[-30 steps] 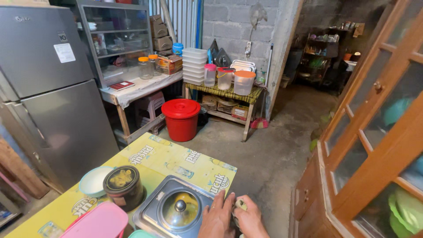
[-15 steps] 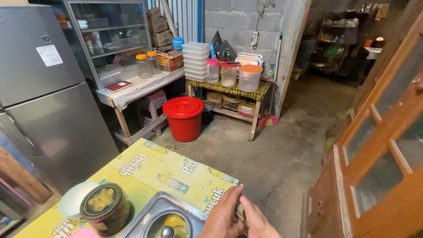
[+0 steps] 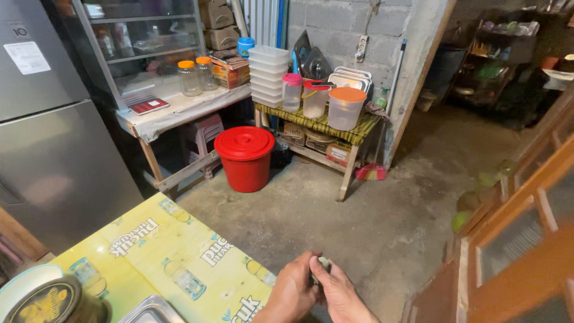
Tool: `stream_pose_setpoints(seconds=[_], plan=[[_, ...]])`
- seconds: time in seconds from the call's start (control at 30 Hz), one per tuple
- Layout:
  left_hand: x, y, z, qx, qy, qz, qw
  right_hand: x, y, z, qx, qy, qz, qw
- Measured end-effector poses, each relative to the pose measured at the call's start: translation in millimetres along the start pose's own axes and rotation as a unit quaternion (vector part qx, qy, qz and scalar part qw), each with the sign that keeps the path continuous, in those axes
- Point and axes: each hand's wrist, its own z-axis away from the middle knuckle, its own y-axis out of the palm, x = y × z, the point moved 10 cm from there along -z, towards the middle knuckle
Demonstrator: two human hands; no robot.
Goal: The person removes a light bulb from a ceiling fixture using a cloth, then screws a new bulb into the same fixture. The task is performed in a small shop or storage area with visible food containers and a refrigerator.
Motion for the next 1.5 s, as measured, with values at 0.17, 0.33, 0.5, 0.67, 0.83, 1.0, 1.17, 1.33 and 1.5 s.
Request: stream_pose_setpoints(seconds=[0.17, 0.33, 0.5, 0.67, 0.83, 1.0, 1.17, 1.33, 1.5], plan=[[51, 38, -59, 0.02, -0.045, 0.069, 0.996, 50, -45, -50, -0.141, -0.012, 0.077, 0.987], [105, 84, -140, 0.059, -0.084, 0.073, 0.992, 146, -59, -110, -0.199, -0.116, 0.242, 0.943], [123, 97, -237, 0.059, -0.083, 0.066, 0.993, 220, -49, -172, -0.222, -0.14, 0.416, 0.871], [136, 78, -303, 0.039, -0.05, 0.044, 0.997, 265, -27, -229, -0.192, -0.262, 0.447, 0.834], [179, 56, -344, 0.035, -0.116, -0.002, 0.993, 261, -25, -302, -0.147, -0.235, 0.45, 0.849], [216, 24, -378, -0.023, -0.178, -0.011, 0.984, 251, -36, -379, -0.109, -0.205, 0.36, 0.904], [242, -6, -427, -0.097, -0.218, -0.073, 0.969, 233, -34, -470, -0.028, -0.127, 0.312, 0.941], [265, -26, -468, -0.157, -0.213, -0.091, 0.96, 221, -10, -540, 0.059, -0.065, 0.266, 0.96], [283, -60, -478, -0.228, -0.18, -0.202, 0.935, 192, 26, -589, 0.116, 0.027, 0.378, 0.918]])
